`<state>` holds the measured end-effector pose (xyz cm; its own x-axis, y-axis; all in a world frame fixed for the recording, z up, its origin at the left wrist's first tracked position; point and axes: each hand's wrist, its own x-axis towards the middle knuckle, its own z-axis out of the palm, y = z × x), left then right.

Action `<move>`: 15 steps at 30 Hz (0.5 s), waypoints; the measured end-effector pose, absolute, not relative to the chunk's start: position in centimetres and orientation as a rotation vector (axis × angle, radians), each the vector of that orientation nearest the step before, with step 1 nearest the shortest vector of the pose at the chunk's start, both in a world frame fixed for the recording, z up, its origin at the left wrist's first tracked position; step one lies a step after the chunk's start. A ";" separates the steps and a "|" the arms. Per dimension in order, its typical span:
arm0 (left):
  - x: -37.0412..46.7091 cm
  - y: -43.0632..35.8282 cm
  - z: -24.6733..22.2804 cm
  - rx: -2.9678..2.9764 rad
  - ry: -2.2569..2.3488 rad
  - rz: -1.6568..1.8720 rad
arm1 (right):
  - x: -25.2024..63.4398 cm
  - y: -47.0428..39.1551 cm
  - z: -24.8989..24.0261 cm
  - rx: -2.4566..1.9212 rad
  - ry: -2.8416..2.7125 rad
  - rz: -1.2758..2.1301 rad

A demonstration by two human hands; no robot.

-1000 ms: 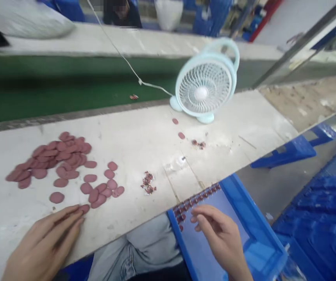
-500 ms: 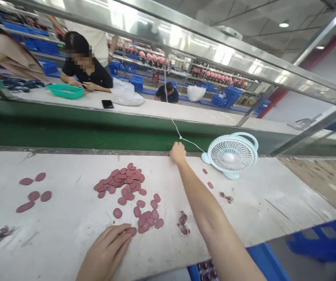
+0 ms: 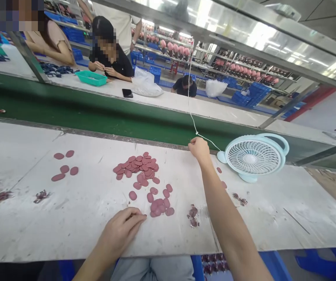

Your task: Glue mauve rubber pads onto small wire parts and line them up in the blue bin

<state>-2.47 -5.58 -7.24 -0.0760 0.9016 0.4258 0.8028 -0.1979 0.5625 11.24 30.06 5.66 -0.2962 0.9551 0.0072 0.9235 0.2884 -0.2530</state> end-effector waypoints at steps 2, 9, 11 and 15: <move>-2.6 -5.8 -7.0 1.993 1.824 1.167 | 12.6 25.7 5.0 -1.636 -2.480 0.401; -1.4 -7.2 -5.1 1.001 1.445 1.511 | 20.2 14.3 1.7 -1.441 -2.598 0.727; 0.2 -7.1 -4.6 0.634 1.292 1.544 | 21.3 12.2 1.7 -1.429 -2.531 0.734; 4.2 -6.1 -3.9 0.265 0.952 1.508 | 21.6 6.9 1.8 -0.969 -2.371 1.138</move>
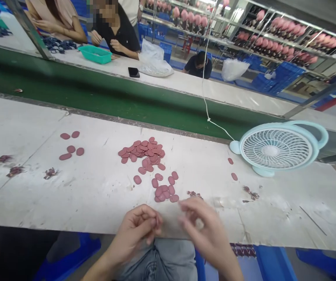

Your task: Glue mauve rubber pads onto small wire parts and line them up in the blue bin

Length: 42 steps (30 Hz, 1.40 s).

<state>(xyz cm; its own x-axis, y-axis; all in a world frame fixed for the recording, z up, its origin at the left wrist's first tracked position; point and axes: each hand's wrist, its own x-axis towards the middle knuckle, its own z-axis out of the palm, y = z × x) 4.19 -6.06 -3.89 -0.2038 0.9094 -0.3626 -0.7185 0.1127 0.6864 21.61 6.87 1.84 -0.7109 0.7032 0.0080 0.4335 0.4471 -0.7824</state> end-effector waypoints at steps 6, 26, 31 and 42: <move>7.5 -5.4 -3.5 0.154 0.828 1.453 | 20.9 2.7 0.9 -0.653 -2.310 1.222; 8.4 -6.0 -3.5 -0.025 0.751 1.563 | 23.5 1.4 -1.1 -0.800 -1.766 1.342; 7.5 -6.7 -4.3 -0.022 0.764 1.594 | 28.2 5.5 -2.8 -0.606 -0.575 2.104; 8.0 -7.2 -4.5 0.109 0.724 1.498 | 30.2 12.6 -4.9 -0.005 0.017 2.336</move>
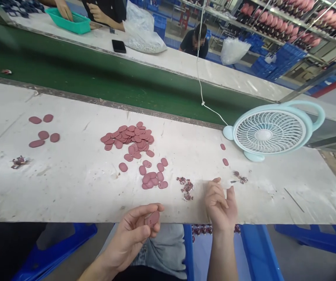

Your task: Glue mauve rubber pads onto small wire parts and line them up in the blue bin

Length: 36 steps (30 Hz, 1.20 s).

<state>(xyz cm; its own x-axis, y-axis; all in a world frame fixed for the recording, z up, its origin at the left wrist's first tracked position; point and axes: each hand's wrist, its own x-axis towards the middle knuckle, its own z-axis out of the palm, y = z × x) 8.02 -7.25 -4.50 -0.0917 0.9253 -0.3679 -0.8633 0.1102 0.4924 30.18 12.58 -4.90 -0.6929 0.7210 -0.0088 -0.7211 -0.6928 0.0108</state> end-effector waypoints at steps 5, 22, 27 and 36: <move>8.8 -7.1 -4.5 0.012 0.681 1.470 | 28.7 9.1 -1.9 -0.497 -0.323 2.125; 10.8 -6.6 -3.6 -0.003 0.701 1.425 | 22.6 -0.6 0.0 -1.014 -1.340 1.139; 10.7 -6.5 -3.5 0.010 0.729 1.417 | 22.8 -1.0 -0.2 -1.025 -1.412 1.168; 10.6 -6.7 -3.5 0.012 0.704 1.437 | 22.2 -1.1 0.2 -1.128 -1.411 1.138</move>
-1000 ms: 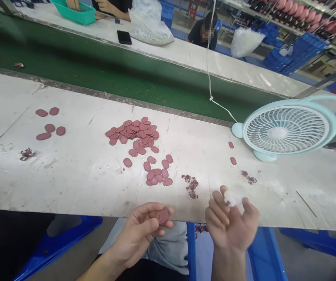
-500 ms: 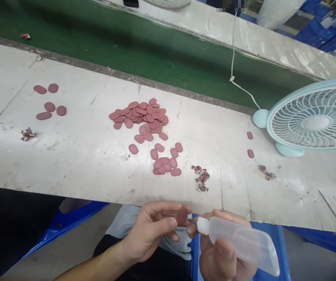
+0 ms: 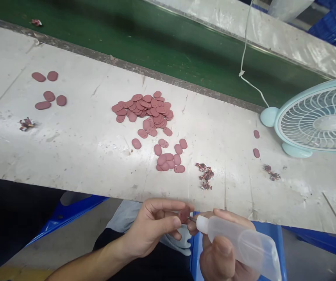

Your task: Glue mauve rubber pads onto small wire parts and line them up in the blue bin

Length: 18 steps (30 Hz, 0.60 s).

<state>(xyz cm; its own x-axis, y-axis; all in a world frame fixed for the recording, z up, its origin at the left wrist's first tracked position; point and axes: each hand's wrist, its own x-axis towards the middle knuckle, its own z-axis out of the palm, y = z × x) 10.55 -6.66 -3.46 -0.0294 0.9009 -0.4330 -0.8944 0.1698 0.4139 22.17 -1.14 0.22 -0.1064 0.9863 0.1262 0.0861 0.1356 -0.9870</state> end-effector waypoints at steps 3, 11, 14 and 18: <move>10.6 -6.7 -3.5 0.006 0.698 1.430 | 22.3 -1.3 0.3 -1.097 -1.358 1.164; 10.4 -6.5 -3.3 -0.002 0.696 1.430 | 22.2 -1.2 0.6 -1.071 -1.404 1.152; 10.3 -6.5 -3.3 -0.002 0.683 1.423 | 22.0 -1.0 0.8 -1.027 -1.345 1.218; 10.2 -6.5 -3.2 -0.021 0.682 1.421 | 22.3 -0.8 0.9 -0.971 -1.345 1.256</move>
